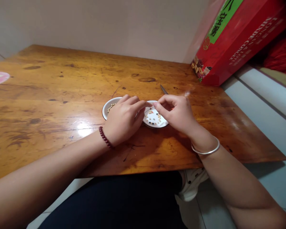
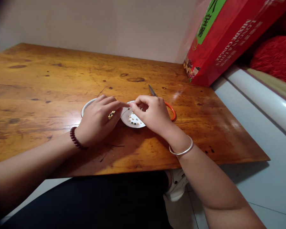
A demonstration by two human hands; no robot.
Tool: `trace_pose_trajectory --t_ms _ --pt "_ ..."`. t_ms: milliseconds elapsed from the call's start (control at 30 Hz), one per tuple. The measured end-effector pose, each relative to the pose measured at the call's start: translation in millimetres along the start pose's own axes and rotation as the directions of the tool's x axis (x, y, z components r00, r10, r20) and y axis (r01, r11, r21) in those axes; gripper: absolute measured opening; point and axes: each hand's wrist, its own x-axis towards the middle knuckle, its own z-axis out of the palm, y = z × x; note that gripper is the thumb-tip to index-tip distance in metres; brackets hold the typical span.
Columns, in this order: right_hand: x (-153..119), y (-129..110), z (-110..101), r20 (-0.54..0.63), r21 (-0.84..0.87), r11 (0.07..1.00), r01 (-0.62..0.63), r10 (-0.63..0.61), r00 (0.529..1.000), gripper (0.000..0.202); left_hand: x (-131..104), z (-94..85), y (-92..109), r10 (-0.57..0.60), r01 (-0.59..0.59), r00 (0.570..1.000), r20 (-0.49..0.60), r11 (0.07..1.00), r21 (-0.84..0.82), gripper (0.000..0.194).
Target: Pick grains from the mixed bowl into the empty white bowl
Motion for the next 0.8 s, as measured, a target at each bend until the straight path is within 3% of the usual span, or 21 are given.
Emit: trace_pose_trajectory --t_ms 200,367,500,600,700,800 --pt "-0.1 3.0 -2.9 0.001 -0.052 0.999 0.009 -0.009 1.000 0.026 6.1 -6.6 -2.5 -0.071 0.071 0.997 -0.032 0.997 -0.006 0.030" --pt "0.1 4.2 -2.6 0.002 -0.090 0.996 0.013 -0.013 1.000 0.025 13.4 -19.6 -27.4 -0.157 0.161 0.984 -0.082 0.986 0.042 0.024" --pt "0.6 4.6 -1.9 -0.055 -0.120 0.993 0.015 -0.022 0.998 0.024 14.9 -35.5 -52.1 -0.212 0.186 0.969 0.129 0.964 0.190 0.015" --pt "0.5 4.9 -0.9 -0.112 -0.142 0.989 0.026 -0.042 0.993 0.025 14.6 -41.9 -59.8 -0.243 0.193 0.949 0.200 0.951 0.240 0.013" --pt "0.1 5.3 0.4 -0.148 -0.163 0.986 0.037 -0.061 0.987 0.025 12.9 -37.9 -58.9 -0.252 0.193 0.930 0.268 0.954 0.229 0.009" --pt "-0.2 5.4 1.5 -0.161 -0.182 0.983 0.034 -0.064 0.985 0.027 10.0 -28.9 -55.4 -0.189 0.147 0.930 0.314 0.977 0.152 0.015"
